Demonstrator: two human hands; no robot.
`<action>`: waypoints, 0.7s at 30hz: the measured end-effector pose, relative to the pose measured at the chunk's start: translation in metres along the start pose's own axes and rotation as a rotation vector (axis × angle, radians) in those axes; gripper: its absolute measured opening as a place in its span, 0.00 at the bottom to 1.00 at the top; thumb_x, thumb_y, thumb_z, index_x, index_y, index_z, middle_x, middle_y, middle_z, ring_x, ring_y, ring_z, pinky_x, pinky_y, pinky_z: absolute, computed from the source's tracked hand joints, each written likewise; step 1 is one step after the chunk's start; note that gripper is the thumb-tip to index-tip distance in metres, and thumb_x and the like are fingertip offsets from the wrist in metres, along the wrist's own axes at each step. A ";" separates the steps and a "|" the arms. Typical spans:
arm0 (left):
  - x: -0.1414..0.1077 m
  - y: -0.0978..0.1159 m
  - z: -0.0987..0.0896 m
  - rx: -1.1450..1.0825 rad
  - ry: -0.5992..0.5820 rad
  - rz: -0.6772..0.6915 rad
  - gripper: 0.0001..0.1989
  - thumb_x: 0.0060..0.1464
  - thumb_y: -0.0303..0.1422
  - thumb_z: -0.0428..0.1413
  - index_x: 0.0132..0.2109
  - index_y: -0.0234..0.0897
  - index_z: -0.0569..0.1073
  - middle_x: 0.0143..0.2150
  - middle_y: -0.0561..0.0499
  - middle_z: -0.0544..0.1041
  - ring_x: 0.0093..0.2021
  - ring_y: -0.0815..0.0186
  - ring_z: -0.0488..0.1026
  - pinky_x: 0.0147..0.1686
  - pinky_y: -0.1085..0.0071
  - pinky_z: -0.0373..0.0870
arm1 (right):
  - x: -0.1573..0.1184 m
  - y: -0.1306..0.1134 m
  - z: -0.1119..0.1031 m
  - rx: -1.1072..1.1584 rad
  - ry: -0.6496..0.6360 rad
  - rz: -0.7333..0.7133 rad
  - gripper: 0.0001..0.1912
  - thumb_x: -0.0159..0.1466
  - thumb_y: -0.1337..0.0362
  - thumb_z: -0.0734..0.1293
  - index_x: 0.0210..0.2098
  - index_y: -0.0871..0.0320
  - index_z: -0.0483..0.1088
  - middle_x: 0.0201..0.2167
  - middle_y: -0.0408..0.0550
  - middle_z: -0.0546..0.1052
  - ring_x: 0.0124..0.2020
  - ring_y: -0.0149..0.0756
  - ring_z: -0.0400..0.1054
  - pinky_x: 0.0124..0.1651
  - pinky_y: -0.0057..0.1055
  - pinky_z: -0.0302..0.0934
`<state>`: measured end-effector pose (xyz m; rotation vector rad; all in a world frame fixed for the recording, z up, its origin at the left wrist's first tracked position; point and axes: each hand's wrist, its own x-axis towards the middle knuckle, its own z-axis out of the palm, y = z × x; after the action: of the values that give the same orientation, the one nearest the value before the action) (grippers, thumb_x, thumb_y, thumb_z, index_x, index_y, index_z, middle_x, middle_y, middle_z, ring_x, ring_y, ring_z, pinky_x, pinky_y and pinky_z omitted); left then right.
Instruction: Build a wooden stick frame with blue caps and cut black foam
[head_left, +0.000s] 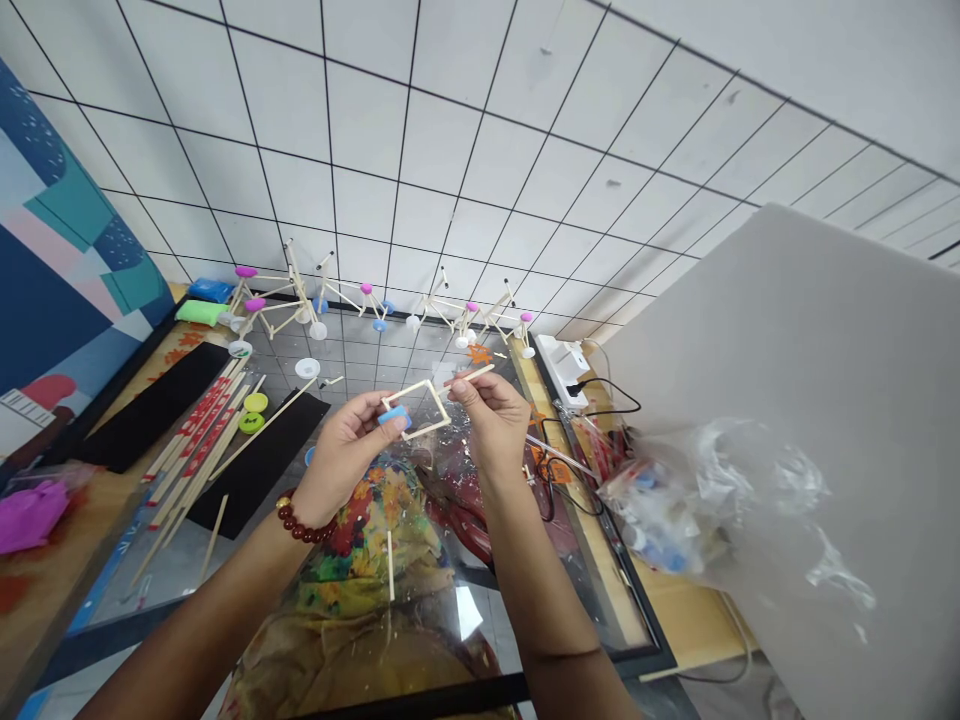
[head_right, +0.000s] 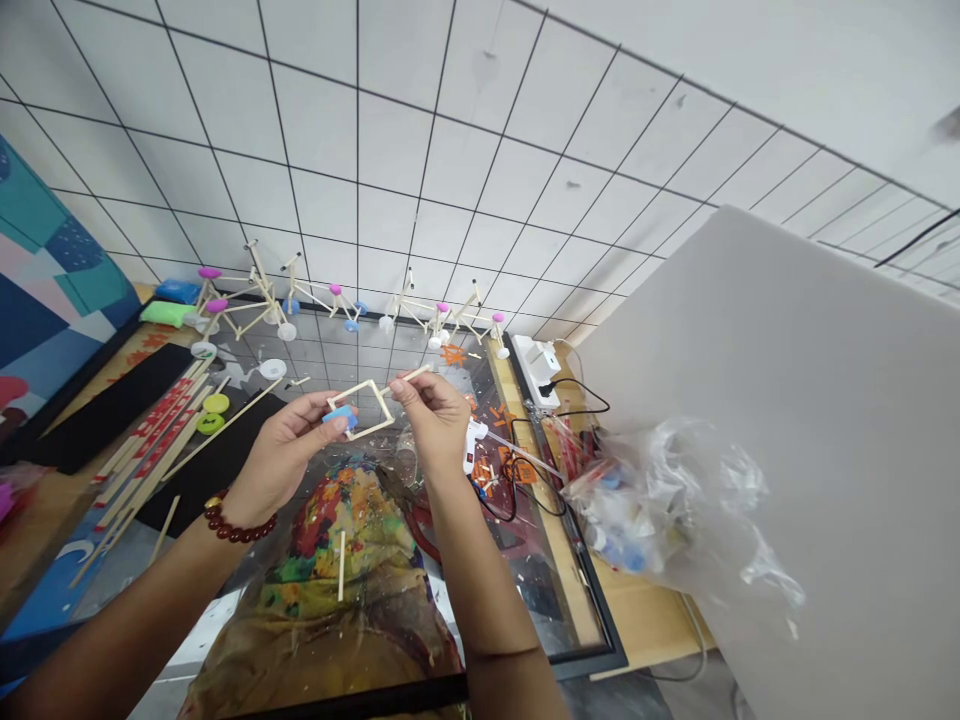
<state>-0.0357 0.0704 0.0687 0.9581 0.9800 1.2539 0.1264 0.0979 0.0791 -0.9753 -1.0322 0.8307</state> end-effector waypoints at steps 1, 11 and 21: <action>0.000 0.000 0.000 -0.001 0.001 -0.001 0.19 0.44 0.37 0.66 0.44 0.36 0.75 0.38 0.50 0.77 0.38 0.66 0.72 0.39 0.71 0.69 | 0.000 0.000 0.000 0.003 -0.004 -0.001 0.07 0.52 0.60 0.74 0.26 0.56 0.76 0.27 0.43 0.78 0.27 0.31 0.68 0.32 0.29 0.64; 0.001 -0.004 -0.001 -0.009 -0.013 -0.004 0.20 0.44 0.37 0.66 0.45 0.36 0.76 0.38 0.49 0.78 0.39 0.65 0.73 0.40 0.69 0.70 | -0.002 0.002 0.003 -0.007 -0.027 0.036 0.08 0.52 0.60 0.75 0.29 0.56 0.77 0.26 0.42 0.77 0.26 0.30 0.68 0.32 0.29 0.64; 0.001 -0.006 0.002 -0.030 -0.026 -0.049 0.21 0.43 0.36 0.67 0.46 0.36 0.76 0.42 0.48 0.78 0.43 0.64 0.73 0.42 0.68 0.71 | -0.005 -0.003 0.002 -0.028 -0.063 0.004 0.07 0.57 0.58 0.72 0.31 0.55 0.77 0.31 0.44 0.79 0.30 0.32 0.70 0.38 0.31 0.65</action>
<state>-0.0324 0.0708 0.0631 0.9196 0.9565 1.2097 0.1234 0.0931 0.0808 -0.9803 -1.0985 0.8563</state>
